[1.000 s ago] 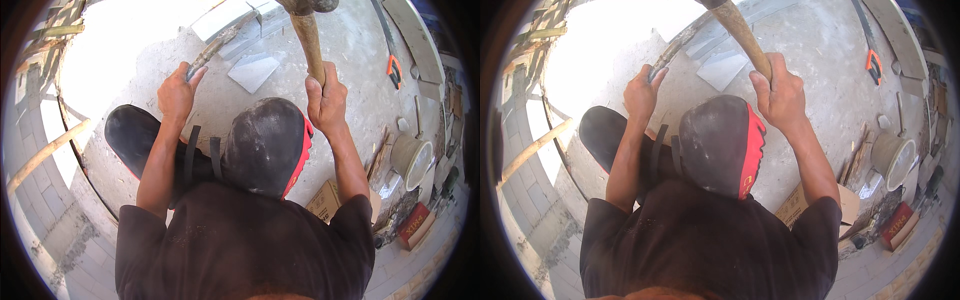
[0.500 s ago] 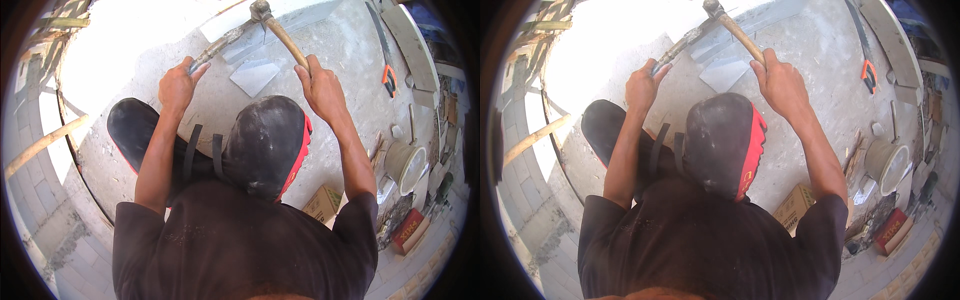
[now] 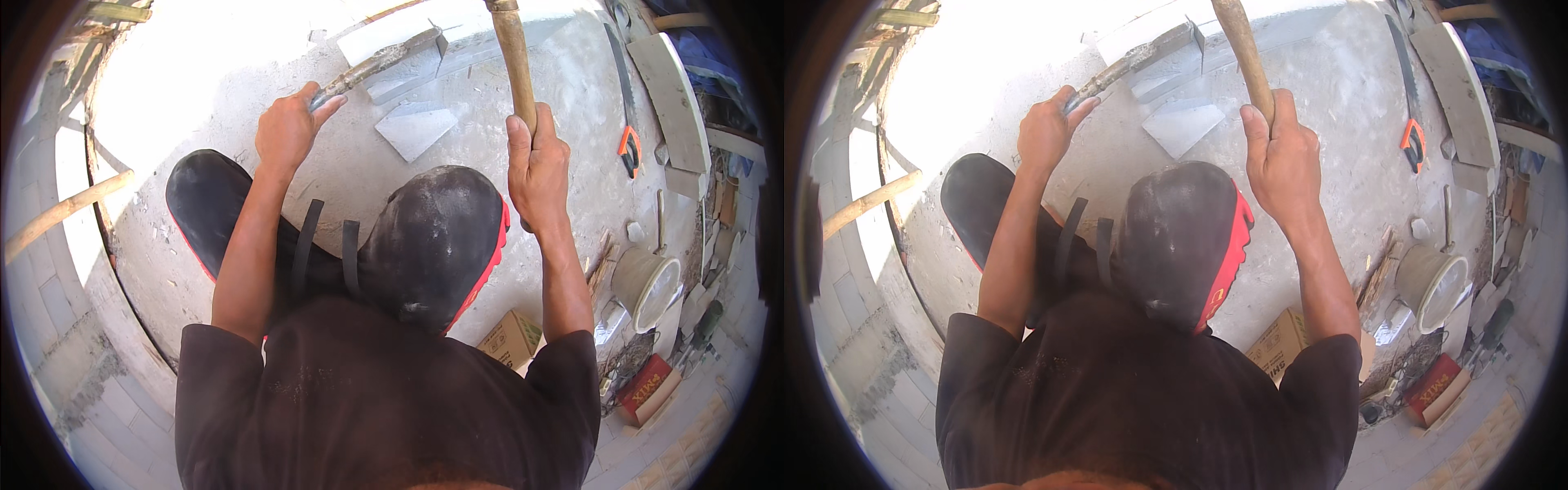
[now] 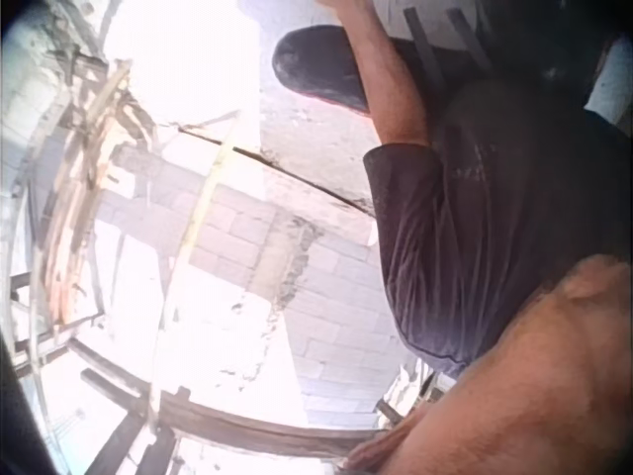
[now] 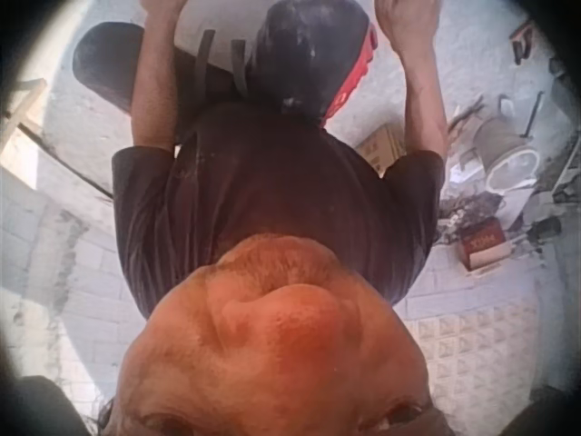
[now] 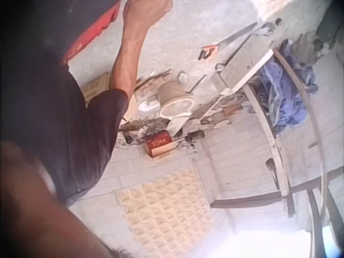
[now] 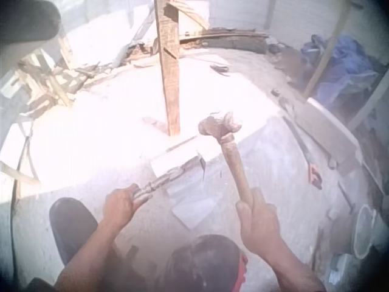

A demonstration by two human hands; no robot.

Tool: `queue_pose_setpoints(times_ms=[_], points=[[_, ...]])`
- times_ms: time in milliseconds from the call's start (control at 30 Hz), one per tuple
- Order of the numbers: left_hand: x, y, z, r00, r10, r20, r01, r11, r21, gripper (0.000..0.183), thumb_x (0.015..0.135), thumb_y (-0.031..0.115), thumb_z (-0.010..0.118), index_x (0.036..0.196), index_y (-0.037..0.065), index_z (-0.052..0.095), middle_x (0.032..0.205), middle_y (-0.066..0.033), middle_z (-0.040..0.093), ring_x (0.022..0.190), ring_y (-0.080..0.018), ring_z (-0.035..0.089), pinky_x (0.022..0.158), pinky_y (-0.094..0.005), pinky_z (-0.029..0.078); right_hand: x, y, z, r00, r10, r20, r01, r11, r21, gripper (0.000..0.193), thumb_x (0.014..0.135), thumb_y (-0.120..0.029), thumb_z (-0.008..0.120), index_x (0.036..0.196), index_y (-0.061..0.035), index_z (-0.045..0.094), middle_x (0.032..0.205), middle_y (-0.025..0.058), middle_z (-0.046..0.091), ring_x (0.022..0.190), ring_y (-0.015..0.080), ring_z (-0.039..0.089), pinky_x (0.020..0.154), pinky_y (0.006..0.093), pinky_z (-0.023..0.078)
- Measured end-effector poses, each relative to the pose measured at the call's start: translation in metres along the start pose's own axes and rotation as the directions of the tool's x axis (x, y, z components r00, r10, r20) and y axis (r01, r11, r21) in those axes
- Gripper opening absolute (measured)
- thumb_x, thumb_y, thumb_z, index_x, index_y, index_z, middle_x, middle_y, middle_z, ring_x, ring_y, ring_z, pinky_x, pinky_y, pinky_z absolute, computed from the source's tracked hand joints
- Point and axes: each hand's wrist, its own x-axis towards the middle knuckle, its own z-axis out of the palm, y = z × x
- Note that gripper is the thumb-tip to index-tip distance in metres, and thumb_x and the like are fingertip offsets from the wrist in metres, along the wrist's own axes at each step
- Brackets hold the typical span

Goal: The person saws a line into a white lightweight brick, breaks off a section with a hammer and a small axe, and then removes smaller pieces from the edge by hand.

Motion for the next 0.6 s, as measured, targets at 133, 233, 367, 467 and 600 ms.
queue_pose_setpoints(times_ms=[133,233,367,467,600], points=[[0.005,0.004,0.004,0.999,0.037,-0.008,-0.037,0.999,-0.018,0.053,0.094,0.061,0.063,0.104,0.009,0.071,0.073,-0.0154,0.071,0.068,-0.0352,0.070,0.059,-0.0455,0.053,0.015,0.026,0.008,0.990,-0.035,0.135,0.076,0.949,-0.307,0.029,0.106,-0.030,0.056,0.098,-0.0025,0.050,0.060,0.0216,0.058,0.058,0.0465,0.060,0.055,0.0528,0.045],[0.001,-0.001,-0.001,1.000,0.008,-0.023,-0.009,1.000,-0.003,0.054,0.094,0.061,0.063,0.103,0.009,0.071,0.072,-0.0164,0.071,0.069,-0.0357,0.070,0.060,-0.0460,0.053,0.021,0.003,0.001,0.965,0.052,0.257,0.021,0.961,-0.274,0.031,0.106,-0.032,0.055,0.098,-0.0029,0.049,0.060,0.0219,0.058,0.059,0.0468,0.060,0.056,0.0535,0.045],[0.004,-0.001,0.003,1.000,0.018,0.000,-0.018,1.000,-0.009,0.052,0.094,0.060,0.064,0.104,0.009,0.072,0.073,-0.0168,0.071,0.071,-0.0359,0.070,0.061,-0.0467,0.053,0.004,-0.010,0.005,0.996,-0.087,0.008,0.087,0.996,0.006,0.031,0.106,-0.032,0.055,0.096,-0.0025,0.049,0.059,0.0215,0.058,0.058,0.0469,0.060,0.056,0.0537,0.045],[0.006,0.000,0.002,1.000,0.022,0.002,-0.022,0.998,-0.059,0.052,0.094,0.060,0.064,0.104,0.010,0.072,0.071,-0.0162,0.070,0.071,-0.0356,0.070,0.062,-0.0468,0.053,0.025,0.003,0.004,0.992,0.007,0.129,0.015,0.986,-0.165,0.030,0.106,-0.031,0.054,0.099,-0.0021,0.051,0.061,0.0217,0.059,0.061,0.0470,0.062,0.057,0.0531,0.045],[0.004,-0.003,-0.001,1.000,0.012,0.002,-0.012,0.999,-0.045,0.052,0.093,0.060,0.064,0.104,0.010,0.072,0.071,-0.0158,0.070,0.071,-0.0347,0.070,0.063,-0.0463,0.054,0.019,-0.012,-0.005,0.976,0.091,0.200,-0.044,0.973,-0.228,0.030,0.106,-0.031,0.054,0.101,-0.0014,0.050,0.064,0.0234,0.061,0.064,0.0480,0.062,0.059,0.0546,0.046]])
